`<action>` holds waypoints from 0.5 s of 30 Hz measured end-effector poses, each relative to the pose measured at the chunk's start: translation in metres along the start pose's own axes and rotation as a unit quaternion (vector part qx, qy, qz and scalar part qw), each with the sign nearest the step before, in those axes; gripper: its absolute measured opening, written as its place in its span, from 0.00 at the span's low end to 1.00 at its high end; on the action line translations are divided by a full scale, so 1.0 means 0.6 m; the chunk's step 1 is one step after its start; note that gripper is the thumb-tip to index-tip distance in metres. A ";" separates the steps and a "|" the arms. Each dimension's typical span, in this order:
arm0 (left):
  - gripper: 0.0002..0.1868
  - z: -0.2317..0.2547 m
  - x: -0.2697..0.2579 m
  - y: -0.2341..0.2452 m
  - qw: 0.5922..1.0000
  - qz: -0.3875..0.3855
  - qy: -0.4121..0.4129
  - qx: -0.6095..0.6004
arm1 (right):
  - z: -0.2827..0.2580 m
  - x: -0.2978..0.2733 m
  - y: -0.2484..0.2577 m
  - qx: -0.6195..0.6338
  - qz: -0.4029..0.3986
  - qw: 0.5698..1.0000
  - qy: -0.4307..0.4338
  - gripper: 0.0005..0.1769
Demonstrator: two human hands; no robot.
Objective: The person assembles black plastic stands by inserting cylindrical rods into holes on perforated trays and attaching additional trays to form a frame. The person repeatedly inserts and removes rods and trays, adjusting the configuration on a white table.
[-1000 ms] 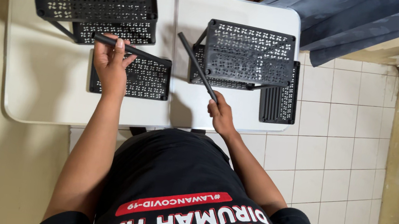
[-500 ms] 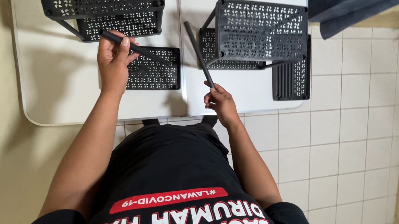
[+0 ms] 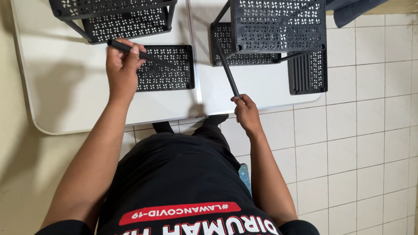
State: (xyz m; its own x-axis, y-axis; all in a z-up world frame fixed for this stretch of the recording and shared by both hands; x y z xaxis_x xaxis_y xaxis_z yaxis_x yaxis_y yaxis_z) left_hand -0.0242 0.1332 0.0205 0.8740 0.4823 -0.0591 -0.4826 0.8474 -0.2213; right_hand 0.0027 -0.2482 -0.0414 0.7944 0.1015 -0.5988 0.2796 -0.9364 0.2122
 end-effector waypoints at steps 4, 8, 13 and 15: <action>0.06 -0.010 -0.003 -0.002 1.000 -0.004 0.014 -0.002 | -0.026 -0.029 -0.012 0.022 -0.019 0.998 0.048 0.12; 0.06 -0.012 -0.003 -0.016 1.000 -0.026 -0.001 -0.003 | -0.037 -0.029 -0.022 -0.001 -0.031 0.996 0.087 0.11; 0.05 -0.004 0.001 -0.037 0.999 -0.038 -0.005 0.024 | -0.035 -0.019 -0.021 -0.033 -0.006 0.997 0.065 0.12; 0.06 0.001 0.001 -0.047 0.998 -0.042 -0.006 0.040 | -0.039 -0.020 -0.015 0.005 0.011 0.998 0.055 0.10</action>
State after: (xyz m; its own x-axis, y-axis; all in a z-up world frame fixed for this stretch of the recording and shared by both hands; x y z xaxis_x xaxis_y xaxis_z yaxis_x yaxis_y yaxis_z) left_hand -0.0104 0.1098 0.0275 0.9113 0.4106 -0.0322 -0.4107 0.8999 -0.1464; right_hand 0.0033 -0.2335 -0.0183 0.8554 0.1164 -0.5048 0.2562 -0.9420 0.2170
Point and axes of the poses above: each hand's wrist, its own x-axis towards the middle knuckle, its own y-axis out of the back of the hand, z = x × y, the point moved 6 cm from there along x, towards the middle knuckle
